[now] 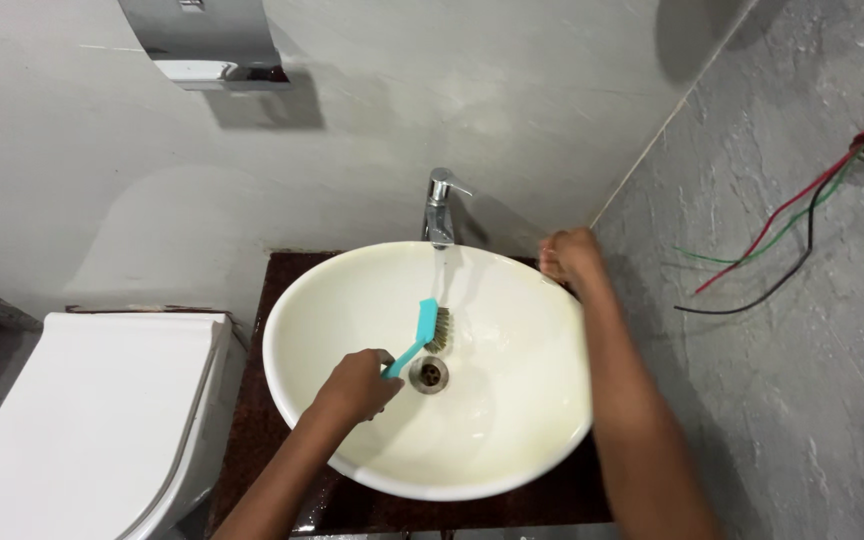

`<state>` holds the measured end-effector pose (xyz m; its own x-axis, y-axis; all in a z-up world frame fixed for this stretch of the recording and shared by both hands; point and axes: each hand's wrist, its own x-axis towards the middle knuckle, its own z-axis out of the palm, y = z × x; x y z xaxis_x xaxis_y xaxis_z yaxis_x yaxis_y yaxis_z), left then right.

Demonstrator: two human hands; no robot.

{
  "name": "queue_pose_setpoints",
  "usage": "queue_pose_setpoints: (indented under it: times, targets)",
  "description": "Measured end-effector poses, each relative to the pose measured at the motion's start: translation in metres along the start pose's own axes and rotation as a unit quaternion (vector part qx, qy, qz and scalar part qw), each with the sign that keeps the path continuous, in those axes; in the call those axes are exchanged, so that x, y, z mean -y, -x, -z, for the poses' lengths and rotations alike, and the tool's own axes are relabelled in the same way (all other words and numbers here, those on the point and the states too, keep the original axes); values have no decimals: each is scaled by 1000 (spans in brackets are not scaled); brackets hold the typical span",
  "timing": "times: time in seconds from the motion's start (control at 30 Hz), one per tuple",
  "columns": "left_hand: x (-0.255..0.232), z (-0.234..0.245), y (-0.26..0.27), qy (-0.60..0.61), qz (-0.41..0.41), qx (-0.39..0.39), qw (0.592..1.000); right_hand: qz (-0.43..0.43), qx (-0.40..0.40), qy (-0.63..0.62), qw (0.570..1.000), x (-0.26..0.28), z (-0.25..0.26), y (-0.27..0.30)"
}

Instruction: The person scrubs the countertop around a white vessel sink with a small brush, then rinses the brush and the sink basin under running water. Finally, the person washes their hands under the tap.

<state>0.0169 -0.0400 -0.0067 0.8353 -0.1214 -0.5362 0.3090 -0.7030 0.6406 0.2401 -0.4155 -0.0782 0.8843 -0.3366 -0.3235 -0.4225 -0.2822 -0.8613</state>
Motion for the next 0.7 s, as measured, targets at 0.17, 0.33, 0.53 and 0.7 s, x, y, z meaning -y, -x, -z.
queue_pose_setpoints:
  times: [0.17,0.33,0.53,0.7]
  targets:
    - [2,-1,1,-22,8,-6,1000,133,12,392,910,8,25,42]
    - [5,2,6,-20,27,-14,999,87,192,-56,976,-19,-82,35]
    - [10,5,10,-21,47,-9,999,-226,224,-589,743,-46,-198,27]
    - [17,9,3,-22,38,-24,999,-273,226,-668,654,-41,-215,20]
